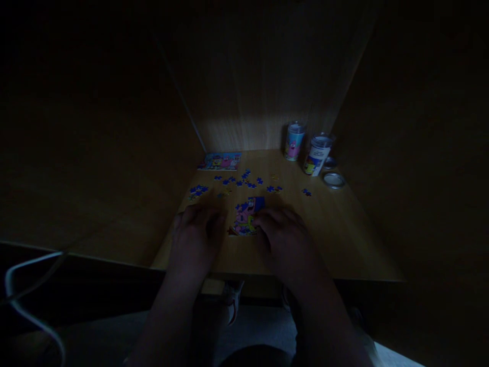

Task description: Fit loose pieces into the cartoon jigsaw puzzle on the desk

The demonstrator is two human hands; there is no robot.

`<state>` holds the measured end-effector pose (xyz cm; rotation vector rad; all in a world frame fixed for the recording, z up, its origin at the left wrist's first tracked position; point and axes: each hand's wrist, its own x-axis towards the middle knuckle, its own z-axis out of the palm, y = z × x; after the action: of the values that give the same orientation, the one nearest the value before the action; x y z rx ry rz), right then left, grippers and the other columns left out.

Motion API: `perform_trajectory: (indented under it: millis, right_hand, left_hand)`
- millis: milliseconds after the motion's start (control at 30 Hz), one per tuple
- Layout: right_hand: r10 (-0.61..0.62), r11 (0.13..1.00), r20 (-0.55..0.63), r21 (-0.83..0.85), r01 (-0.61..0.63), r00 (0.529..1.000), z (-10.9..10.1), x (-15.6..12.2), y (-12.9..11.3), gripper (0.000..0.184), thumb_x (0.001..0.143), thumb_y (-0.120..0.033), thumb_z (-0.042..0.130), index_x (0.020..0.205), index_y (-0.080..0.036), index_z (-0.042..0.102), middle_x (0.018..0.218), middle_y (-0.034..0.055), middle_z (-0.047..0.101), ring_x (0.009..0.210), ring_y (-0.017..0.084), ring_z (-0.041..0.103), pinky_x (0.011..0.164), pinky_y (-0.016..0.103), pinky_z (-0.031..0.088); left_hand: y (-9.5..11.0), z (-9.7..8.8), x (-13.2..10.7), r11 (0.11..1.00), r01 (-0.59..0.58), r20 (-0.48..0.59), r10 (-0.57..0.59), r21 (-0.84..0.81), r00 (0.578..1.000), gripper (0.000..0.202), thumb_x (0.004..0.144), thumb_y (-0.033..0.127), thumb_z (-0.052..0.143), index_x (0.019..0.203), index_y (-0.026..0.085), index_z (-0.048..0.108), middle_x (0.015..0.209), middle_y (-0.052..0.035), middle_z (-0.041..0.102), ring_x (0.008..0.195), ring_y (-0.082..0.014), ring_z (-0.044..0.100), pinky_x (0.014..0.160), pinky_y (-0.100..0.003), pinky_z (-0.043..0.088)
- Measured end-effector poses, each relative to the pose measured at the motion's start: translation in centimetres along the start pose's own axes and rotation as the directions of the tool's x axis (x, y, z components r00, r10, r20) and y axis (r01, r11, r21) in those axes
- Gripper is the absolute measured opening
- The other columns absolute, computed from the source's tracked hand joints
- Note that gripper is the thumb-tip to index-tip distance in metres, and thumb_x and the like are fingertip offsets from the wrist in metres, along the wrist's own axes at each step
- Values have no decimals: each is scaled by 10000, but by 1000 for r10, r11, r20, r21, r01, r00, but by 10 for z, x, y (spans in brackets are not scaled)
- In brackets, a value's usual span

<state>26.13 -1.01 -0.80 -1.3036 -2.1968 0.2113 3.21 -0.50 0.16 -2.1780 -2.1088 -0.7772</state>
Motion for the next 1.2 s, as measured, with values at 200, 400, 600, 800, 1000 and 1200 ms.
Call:
perform_trajectory:
  millis: [200,400,600,800,1000,1200]
  right_hand:
    - [-12,1000,-5,5,12,1000,2,-1,2,188,1024,-164,620,1146,-235,744,1235,87,775,1143,292,690,1059,534,565]
    - [-3,1000,-6,3,3,1000,0,0,0,203,1020,-160,627,1161,-240,749,1248,91,777,1148,299,694,1058,549,571]
    - [-12,1000,-18,15,13,1000,1,0,1,209,1011,-158,630,1148,-253,756,1224,92,781,1130,299,700,1040,546,578]
    - [-9,1000,-9,8,9,1000,2,-1,2,187,1027,-180,615,1145,-252,742,1233,83,774,1145,297,696,1055,540,564]
    - [-9,1000,-19,-1,9,1000,2,0,2,197,1011,-166,631,1140,-259,748,1227,85,778,1129,298,699,1040,543,570]
    - [-24,1000,-23,1,24,999,2,-1,3,208,999,-157,638,1137,-267,748,1228,81,777,1132,300,701,1043,534,570]
  left_hand:
    - [0,-2,1,1000,-2,29,3,-15,1000,129,1021,306,655,1000,230,757,1157,-148,715,1105,-379,632,994,-565,553]
    - [3,-3,-1,999,-12,5,12,-37,1000,83,1014,279,646,1005,242,720,1097,-125,720,1059,-350,641,949,-508,555]
    - [7,-4,-2,1000,2,18,-2,3,1000,128,1025,340,654,1025,227,715,1162,-158,706,1120,-384,631,988,-554,540]
    - [9,-5,-2,1000,14,26,-15,22,1000,127,1019,358,676,1022,234,709,1182,-153,703,1144,-384,631,998,-546,535]
    - [8,-4,-3,999,-16,4,16,48,1000,128,1025,363,674,1035,240,710,1178,-148,714,1120,-377,642,969,-541,552]
    - [9,-5,-3,998,-6,21,5,60,1000,126,1021,359,675,1034,239,713,1183,-149,714,1135,-390,651,958,-544,554]
